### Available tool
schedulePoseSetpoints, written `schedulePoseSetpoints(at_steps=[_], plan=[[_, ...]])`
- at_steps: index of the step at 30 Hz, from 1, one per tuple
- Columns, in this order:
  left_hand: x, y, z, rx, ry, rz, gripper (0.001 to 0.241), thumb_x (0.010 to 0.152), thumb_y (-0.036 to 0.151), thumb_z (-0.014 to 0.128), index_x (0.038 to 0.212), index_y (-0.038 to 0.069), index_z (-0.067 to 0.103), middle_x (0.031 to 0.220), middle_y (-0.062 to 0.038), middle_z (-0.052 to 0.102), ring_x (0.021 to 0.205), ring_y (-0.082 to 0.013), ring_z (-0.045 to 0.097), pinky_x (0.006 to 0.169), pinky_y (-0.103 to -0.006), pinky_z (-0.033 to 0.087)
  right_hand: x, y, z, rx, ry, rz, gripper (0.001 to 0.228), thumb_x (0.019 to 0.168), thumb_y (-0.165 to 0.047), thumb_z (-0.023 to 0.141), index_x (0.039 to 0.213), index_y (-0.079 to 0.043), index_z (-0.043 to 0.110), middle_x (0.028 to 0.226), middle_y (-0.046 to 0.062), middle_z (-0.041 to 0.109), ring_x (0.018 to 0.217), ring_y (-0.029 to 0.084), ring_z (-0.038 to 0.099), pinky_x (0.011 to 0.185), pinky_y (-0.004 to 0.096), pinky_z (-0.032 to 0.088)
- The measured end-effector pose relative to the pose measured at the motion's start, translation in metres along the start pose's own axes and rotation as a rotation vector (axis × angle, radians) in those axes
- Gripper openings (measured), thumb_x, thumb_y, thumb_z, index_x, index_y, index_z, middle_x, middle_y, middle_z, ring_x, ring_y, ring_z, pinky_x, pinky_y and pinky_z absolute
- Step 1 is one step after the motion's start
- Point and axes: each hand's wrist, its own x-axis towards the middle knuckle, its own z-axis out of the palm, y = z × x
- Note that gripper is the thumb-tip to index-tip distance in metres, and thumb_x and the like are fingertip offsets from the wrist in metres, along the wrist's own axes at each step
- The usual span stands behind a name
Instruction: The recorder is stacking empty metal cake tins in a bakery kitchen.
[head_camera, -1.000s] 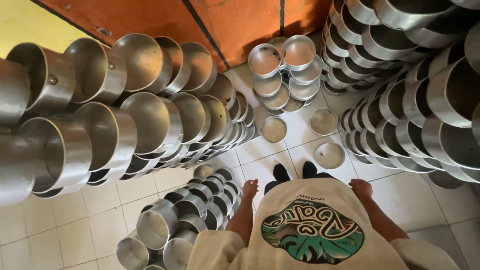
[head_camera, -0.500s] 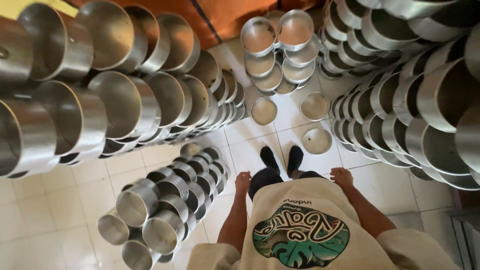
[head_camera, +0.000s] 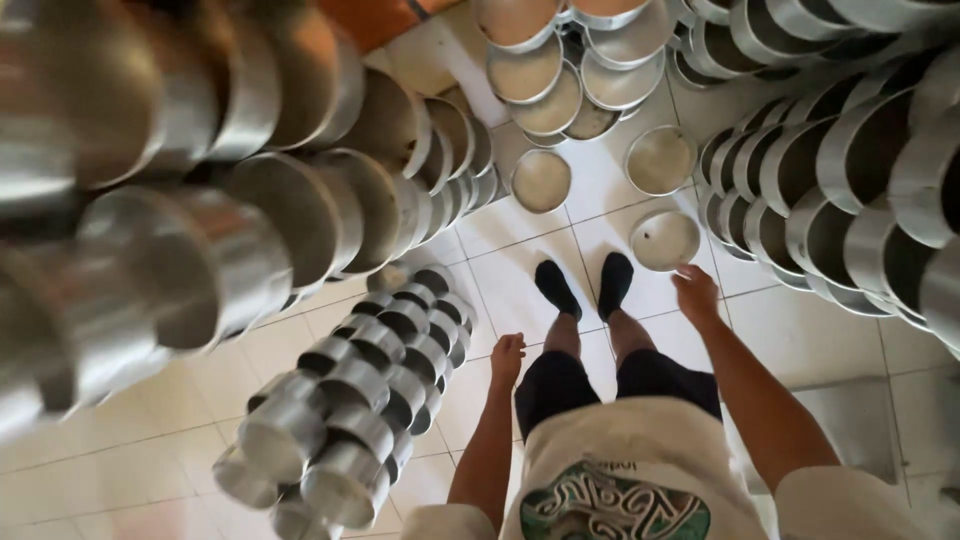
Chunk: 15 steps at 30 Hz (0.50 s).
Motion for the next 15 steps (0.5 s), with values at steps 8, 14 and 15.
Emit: schedulePoseSetpoints(at_steps=[8,14,15], plan=[[0.123,-0.052,0.044,0.229,-0.069,0.222,0.028,0.102,0.027,0.058,0.104,0.003,0.072,0.094,-0.009,0.075,0.081,-0.0191,0.072,0.074,-0.0327,0.057,0.068,-0.012,0.120,0.031,0.019,-0.014,0.045,0.092,-0.009,0.070,0.136,-0.005,0.064,0.127,0.015,0.071,0.115,0.029,0.068,0.095,0.040,0.053],[0.251,-0.102,0.079,0.341,-0.076,0.020,0.027,0.099,0.031,0.060,0.108,0.008,0.072,0.089,-0.012,0.076,0.079,-0.0221,0.072,0.076,-0.0361,0.057,0.143,0.019,0.195,0.136,-0.084,-0.005,0.043,0.093,-0.009,0.067,0.136,-0.004,0.063,0.129,0.014,0.071,0.118,0.026,0.069,0.097,0.037,0.055],[0.275,-0.108,0.085,0.321,-0.069,-0.002,0.028,0.098,0.033,0.061,0.108,0.008,0.071,0.091,-0.012,0.076,0.080,-0.0239,0.073,0.076,-0.0371,0.057,0.158,0.027,0.207,0.119,-0.087,-0.008,0.041,0.095,-0.008,0.066,0.135,-0.003,0.063,0.129,0.014,0.071,0.117,0.025,0.069,0.096,0.036,0.054]])
